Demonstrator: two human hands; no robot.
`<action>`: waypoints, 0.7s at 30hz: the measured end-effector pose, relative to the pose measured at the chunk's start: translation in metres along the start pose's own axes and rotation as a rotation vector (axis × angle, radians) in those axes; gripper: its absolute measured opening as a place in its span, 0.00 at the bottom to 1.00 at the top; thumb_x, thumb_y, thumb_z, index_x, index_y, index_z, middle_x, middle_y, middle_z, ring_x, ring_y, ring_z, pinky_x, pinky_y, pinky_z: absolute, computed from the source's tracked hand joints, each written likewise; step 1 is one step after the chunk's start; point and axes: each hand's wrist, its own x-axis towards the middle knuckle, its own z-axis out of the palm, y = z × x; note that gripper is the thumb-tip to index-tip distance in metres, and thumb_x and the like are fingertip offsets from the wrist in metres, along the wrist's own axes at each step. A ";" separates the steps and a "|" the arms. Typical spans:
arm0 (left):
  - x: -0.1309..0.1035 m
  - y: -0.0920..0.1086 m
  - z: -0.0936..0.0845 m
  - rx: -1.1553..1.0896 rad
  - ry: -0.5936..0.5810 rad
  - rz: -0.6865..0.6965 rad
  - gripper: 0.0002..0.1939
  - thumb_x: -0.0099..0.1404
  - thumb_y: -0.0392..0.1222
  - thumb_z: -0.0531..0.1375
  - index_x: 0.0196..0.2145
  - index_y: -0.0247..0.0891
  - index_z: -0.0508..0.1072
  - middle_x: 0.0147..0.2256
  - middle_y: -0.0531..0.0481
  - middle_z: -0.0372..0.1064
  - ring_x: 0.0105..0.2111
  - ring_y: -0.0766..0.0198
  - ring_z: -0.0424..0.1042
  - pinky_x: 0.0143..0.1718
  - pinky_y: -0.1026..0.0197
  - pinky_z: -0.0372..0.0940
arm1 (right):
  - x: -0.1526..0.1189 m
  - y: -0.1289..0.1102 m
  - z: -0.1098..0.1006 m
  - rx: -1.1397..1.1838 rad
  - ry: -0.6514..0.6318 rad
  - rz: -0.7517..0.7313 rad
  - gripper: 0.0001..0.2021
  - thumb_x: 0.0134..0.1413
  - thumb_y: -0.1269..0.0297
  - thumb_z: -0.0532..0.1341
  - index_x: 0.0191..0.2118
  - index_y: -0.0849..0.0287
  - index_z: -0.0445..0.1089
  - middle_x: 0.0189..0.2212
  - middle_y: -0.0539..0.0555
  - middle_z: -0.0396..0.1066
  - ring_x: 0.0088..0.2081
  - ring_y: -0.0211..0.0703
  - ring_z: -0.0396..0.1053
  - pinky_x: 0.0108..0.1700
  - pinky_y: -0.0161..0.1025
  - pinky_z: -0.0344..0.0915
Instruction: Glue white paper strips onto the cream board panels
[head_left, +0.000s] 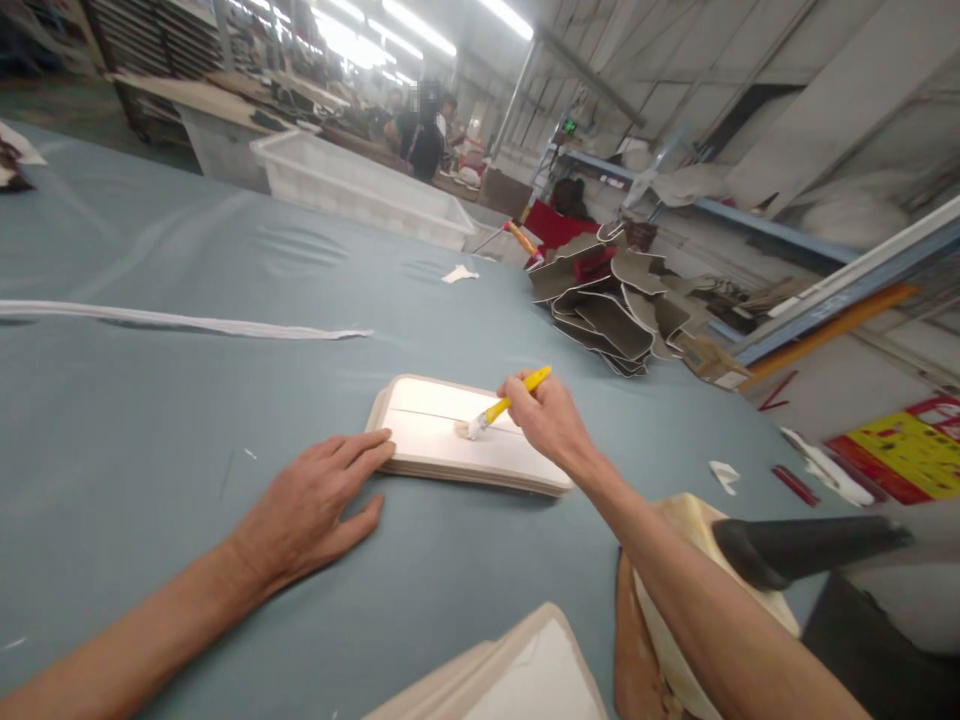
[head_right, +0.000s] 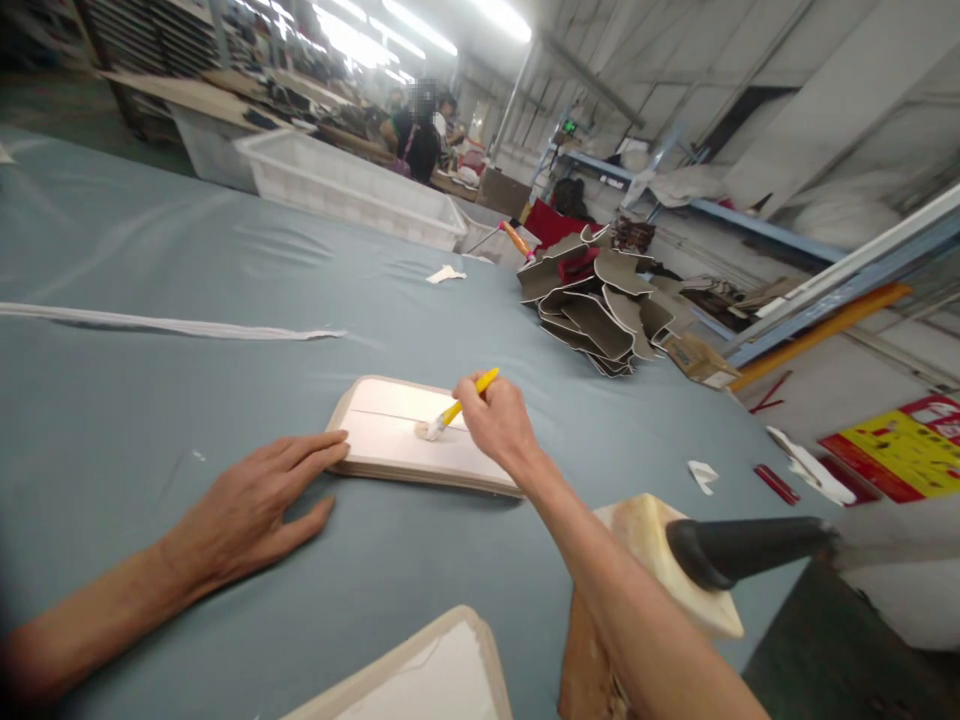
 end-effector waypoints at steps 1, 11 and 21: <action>0.000 -0.001 0.001 0.003 0.006 0.004 0.24 0.69 0.44 0.55 0.61 0.39 0.66 0.62 0.43 0.68 0.54 0.51 0.72 0.57 0.49 0.66 | -0.002 0.008 -0.012 -0.024 0.021 0.023 0.14 0.52 0.55 0.54 0.26 0.58 0.71 0.14 0.44 0.57 0.21 0.38 0.55 0.27 0.37 0.50; -0.003 -0.008 0.006 -0.001 0.066 0.028 0.26 0.68 0.47 0.56 0.62 0.42 0.65 0.62 0.45 0.69 0.54 0.51 0.73 0.56 0.51 0.67 | -0.020 0.063 -0.087 -0.149 0.253 0.201 0.14 0.46 0.56 0.56 0.22 0.59 0.71 0.12 0.47 0.59 0.17 0.38 0.55 0.24 0.38 0.49; -0.001 -0.002 0.000 -0.034 0.050 -0.010 0.23 0.67 0.44 0.55 0.59 0.40 0.70 0.61 0.43 0.70 0.54 0.51 0.74 0.56 0.50 0.68 | -0.001 -0.032 0.014 0.102 0.121 -0.096 0.16 0.59 0.53 0.53 0.31 0.57 0.72 0.17 0.44 0.60 0.21 0.37 0.58 0.26 0.35 0.55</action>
